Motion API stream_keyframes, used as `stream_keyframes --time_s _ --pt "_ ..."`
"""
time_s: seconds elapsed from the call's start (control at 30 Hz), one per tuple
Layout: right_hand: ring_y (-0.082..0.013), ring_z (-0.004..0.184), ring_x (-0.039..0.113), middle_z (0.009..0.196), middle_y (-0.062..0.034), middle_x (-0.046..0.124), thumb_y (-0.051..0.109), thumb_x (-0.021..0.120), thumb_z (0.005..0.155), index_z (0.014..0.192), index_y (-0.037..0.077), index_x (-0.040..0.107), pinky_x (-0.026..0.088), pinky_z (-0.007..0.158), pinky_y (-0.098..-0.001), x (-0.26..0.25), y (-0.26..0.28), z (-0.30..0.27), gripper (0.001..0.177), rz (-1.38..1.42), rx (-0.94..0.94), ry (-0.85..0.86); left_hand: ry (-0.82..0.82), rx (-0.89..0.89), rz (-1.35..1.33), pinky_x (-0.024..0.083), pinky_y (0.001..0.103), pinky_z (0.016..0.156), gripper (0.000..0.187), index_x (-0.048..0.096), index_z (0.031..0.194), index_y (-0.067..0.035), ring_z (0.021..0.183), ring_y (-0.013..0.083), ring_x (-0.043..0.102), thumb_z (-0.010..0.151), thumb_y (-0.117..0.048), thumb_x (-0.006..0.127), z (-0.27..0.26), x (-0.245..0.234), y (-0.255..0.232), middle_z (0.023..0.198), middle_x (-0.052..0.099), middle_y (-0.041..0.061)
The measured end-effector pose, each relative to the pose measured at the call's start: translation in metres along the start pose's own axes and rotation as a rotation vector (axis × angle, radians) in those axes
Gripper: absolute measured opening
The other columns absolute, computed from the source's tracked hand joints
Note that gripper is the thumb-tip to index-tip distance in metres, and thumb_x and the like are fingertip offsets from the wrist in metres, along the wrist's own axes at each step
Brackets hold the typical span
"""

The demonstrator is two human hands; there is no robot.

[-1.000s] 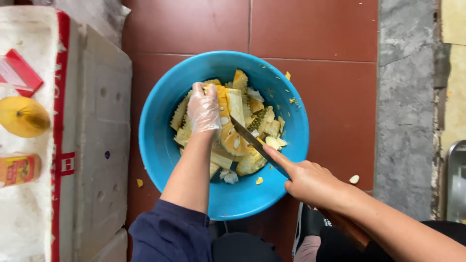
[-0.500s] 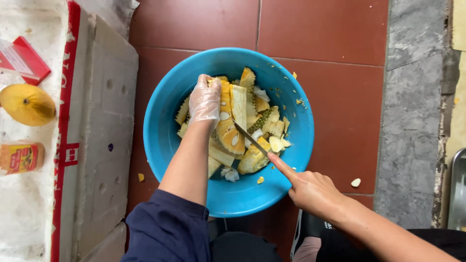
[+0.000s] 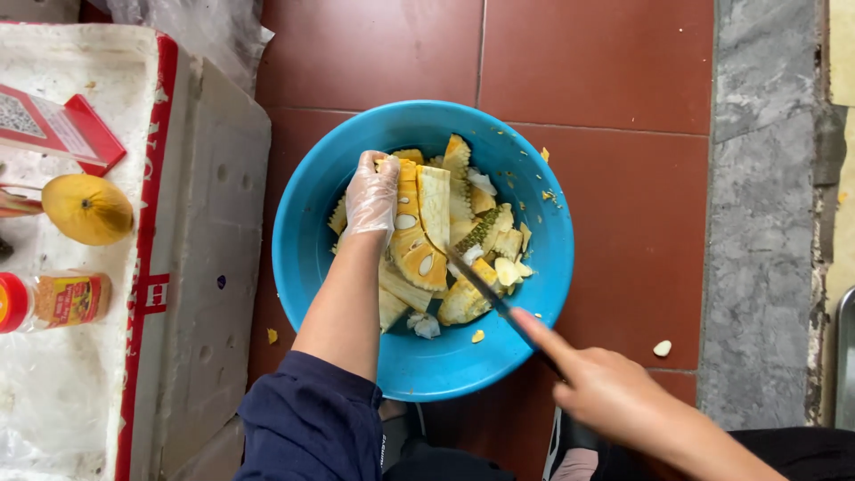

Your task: Peeling and cutting a jackfruit into smaller pieces using a large knife

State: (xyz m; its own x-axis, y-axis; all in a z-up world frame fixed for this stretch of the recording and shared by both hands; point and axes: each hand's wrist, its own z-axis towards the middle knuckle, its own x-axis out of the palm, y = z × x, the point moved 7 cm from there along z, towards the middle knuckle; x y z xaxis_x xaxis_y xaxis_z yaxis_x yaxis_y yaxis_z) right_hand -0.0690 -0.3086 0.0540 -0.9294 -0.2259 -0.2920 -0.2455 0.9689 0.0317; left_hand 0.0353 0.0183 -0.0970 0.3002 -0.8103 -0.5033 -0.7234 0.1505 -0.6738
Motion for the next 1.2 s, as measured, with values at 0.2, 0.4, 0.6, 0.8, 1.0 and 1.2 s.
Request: stream_keyframes --time_s 0.2,0.4,0.6,0.8,1.0,1.2 --pt "-0.0494 0.122 0.065 0.123 -0.0355 0.067 0.016 0.062 0.082 0.168 0.049 0.014 0.052 0.106 -0.0529 -0.062 0.025 0.026 0.103 0.561 -0.042 -0.264 0.12 -0.123 -0.072 0.048 0.049 0.111 0.059 0.046 0.14 -0.044 0.13 0.0393 0.062 0.088 -0.072 0.049 -0.048 -0.009 -0.004 0.136 0.065 0.019" --pt "-0.0363 0.039 0.064 0.052 -0.025 0.061 -0.008 0.055 0.078 0.168 0.034 0.028 0.053 0.036 -0.0389 -0.055 0.054 0.031 0.103 0.901 -0.299 -0.2 -0.083 0.043 -0.424 0.038 0.055 0.121 0.085 0.017 0.166 -0.045 0.147 0.0468 0.045 0.094 -0.054 0.061 -0.097 -0.051 -0.006 0.158 0.05 0.026" --pt "-0.0361 0.049 0.072 0.06 -0.0251 0.07 0.0 0.056 0.081 0.168 0.03 0.028 0.061 0.051 -0.0415 -0.086 0.064 0.026 0.097 0.625 -0.383 -0.391 -0.414 0.594 -1.076 0.058 0.027 0.093 0.09 0.043 0.159 -0.02 0.107 0.0108 0.061 0.081 -0.037 0.085 -0.109 -0.071 -0.014 0.119 0.066 0.005" --pt "-0.0531 0.104 0.07 0.103 -0.0341 0.074 0.012 0.059 0.083 0.168 0.045 0.021 0.051 0.087 -0.0583 -0.06 0.064 0.034 0.099 0.372 -0.318 -0.379 -0.36 0.293 -0.691 0.04 0.051 0.122 0.081 0.029 0.168 -0.021 0.14 0.0396 0.049 0.101 -0.044 0.067 -0.057 -0.016 0.098 0.153 0.036 0.024" --pt "-0.0542 0.106 0.068 0.101 -0.0342 0.074 0.016 0.056 0.082 0.168 0.047 0.02 0.051 0.093 -0.0579 -0.053 0.071 0.002 0.098 0.409 -0.236 -0.342 0.081 0.107 -0.517 0.034 0.054 0.124 0.098 0.019 0.169 -0.028 0.151 0.0474 0.035 0.085 -0.043 0.069 -0.116 -0.024 0.051 0.169 0.031 0.025" --pt "-0.0376 0.049 0.07 0.059 -0.0223 0.068 0.004 0.053 0.082 0.169 0.033 0.023 0.062 0.054 -0.0408 -0.046 0.064 0.013 0.097 0.778 -0.253 -0.28 0.137 -0.183 -0.63 0.034 0.056 0.122 0.12 0.009 0.169 -0.035 0.153 0.0466 0.034 0.064 -0.011 0.061 -0.145 -0.052 0.023 0.171 0.031 0.02"
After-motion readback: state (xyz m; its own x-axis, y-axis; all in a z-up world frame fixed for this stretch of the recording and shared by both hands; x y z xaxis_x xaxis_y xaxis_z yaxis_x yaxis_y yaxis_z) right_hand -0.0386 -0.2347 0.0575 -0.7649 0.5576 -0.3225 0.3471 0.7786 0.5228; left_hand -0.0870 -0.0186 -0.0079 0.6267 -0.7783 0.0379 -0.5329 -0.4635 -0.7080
